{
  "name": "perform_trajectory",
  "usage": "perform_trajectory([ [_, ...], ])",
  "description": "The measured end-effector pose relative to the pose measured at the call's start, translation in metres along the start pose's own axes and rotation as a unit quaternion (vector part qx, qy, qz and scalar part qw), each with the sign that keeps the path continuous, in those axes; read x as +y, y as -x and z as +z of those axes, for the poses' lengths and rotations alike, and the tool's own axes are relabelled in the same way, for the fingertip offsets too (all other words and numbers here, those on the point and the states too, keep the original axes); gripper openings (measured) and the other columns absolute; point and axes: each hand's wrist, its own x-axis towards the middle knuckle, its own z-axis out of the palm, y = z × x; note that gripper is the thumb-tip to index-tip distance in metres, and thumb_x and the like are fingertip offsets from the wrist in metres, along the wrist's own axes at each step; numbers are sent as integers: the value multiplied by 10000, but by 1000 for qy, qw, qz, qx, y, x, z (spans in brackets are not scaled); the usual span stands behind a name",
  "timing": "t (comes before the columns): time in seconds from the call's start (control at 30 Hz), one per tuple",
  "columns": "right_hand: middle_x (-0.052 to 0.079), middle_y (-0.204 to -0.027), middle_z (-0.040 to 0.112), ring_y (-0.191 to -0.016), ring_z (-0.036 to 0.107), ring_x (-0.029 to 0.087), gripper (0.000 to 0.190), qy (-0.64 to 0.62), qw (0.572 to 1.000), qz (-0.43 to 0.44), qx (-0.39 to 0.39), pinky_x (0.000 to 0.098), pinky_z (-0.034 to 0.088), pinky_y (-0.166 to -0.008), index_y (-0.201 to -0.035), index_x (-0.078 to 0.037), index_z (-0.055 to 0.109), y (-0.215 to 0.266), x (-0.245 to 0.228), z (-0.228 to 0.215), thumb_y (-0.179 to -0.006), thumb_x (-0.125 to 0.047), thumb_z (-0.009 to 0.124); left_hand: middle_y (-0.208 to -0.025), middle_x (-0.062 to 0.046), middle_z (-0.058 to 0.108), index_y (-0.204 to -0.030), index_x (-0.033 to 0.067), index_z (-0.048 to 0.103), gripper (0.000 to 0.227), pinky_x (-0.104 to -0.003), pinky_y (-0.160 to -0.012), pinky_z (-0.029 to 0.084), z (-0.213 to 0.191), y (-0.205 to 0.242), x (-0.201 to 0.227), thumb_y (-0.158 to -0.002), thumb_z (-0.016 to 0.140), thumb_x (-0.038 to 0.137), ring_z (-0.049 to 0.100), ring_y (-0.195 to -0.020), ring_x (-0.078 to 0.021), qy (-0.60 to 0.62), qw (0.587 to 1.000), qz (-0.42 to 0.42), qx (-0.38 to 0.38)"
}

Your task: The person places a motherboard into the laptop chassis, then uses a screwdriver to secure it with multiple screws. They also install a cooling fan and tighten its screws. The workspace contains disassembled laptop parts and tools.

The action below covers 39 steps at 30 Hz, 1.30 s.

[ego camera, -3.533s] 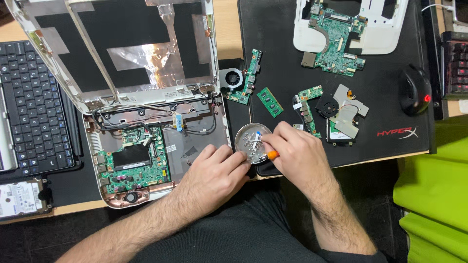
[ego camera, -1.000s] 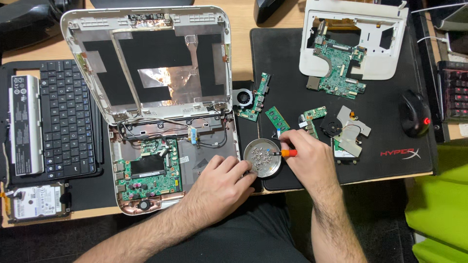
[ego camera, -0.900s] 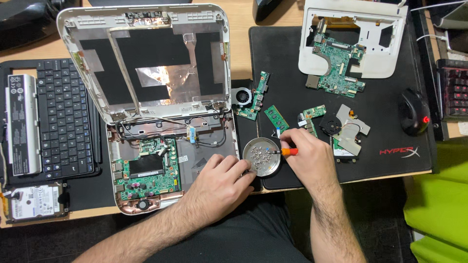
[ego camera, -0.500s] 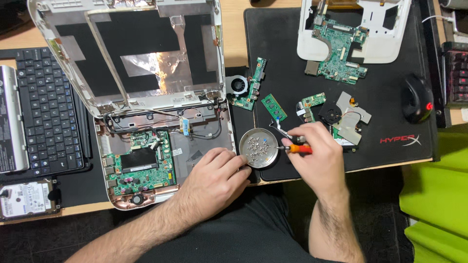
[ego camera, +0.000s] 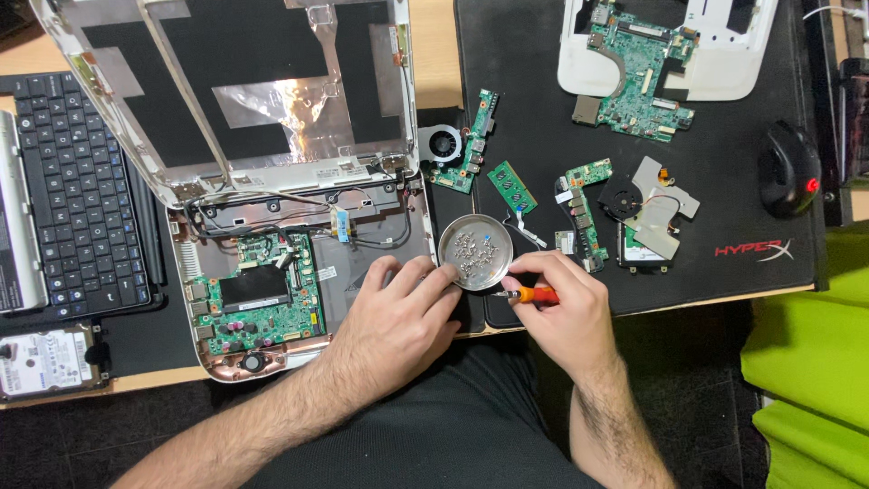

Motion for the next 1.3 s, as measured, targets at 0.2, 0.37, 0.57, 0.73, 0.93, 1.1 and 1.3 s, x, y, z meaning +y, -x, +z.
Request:
perform_trajectory([
  [0.2, 50, -1051, 905, -825, 846, 303, 179, 3, 1000, -31, -2, 415, 698, -791, -1134, -161, 927, 1, -5, 7, -1001, -42, 944, -1297, -89, 751, -1128, 117, 805, 336, -507, -1004, 543, 1, 2, 0, -874, 955, 280, 721, -1234, -313, -13, 1000, -8, 3],
  [0.37, 59, -1016, 895, -840, 854, 306, 170, -19, 999, -35, -6, 407, 699, -778, -1105, -144, 924, 5, 0, 8, -987, -23, 943, -1269, -66, 748, -1109, 139, 804, 308, -497, -983, 538, 0, 3, -1, -876, 930, 297, 722, -1201, -294, -27, 1000, -16, -3],
  [0.57, 88, -1033, 878, -830, 828, 289, 253, -51, 999, -12, -1, 426, 681, -767, -1178, -121, 880, 7, 4, -5, -942, -126, 969, -1269, -61, 750, -1106, 151, 789, 318, -510, -982, 526, -4, 3, -2, -877, 931, 320, 720, -1197, -299, -29, 999, -20, -3],
  [0.73, 143, -1128, 870, -915, 821, 293, 154, -98, 994, -33, 25, 415, 682, -820, -1161, -56, 901, -4, 2, -4, -1055, 7, 809, -1288, -71, 762, -1169, 156, 776, 418, -525, -995, 538, -5, 3, -1, -847, 982, 325, 727, -1244, -317, -27, 999, -20, 0],
  [0.93, 194, -1208, 713, -1100, 768, 261, 348, -95, 990, -45, 89, 445, 653, -1026, -1507, 1, 867, -6, 11, 16, -1160, -20, 858, -1366, -97, 771, -1331, 138, 794, 669, -562, -1151, 532, -4, 2, -1, -765, 1085, 343, 720, -1406, -340, 0, 1000, -12, -8],
  [1.1, 238, -1104, 803, -1096, 806, 305, 476, -267, 946, -30, 181, 393, 647, -998, -1265, 108, 702, -7, 23, 38, -943, 82, 1052, -1394, -137, 797, -1373, 87, 817, 660, -654, -1282, 503, 1, 4, -1, -806, 1075, 308, 714, -1509, -355, 18, 1000, -3, -8],
  [1.3, 289, -1062, 817, -1027, 826, 426, 258, -187, 953, -123, 205, 497, 673, -959, -1196, 130, 650, -17, 11, 52, -1124, 28, 876, -1528, -143, 777, -1431, 82, 810, 711, -698, -1308, 485, 5, 5, -3, -815, 1064, 330, 678, -1570, -335, 9, 1000, 1, -21],
])
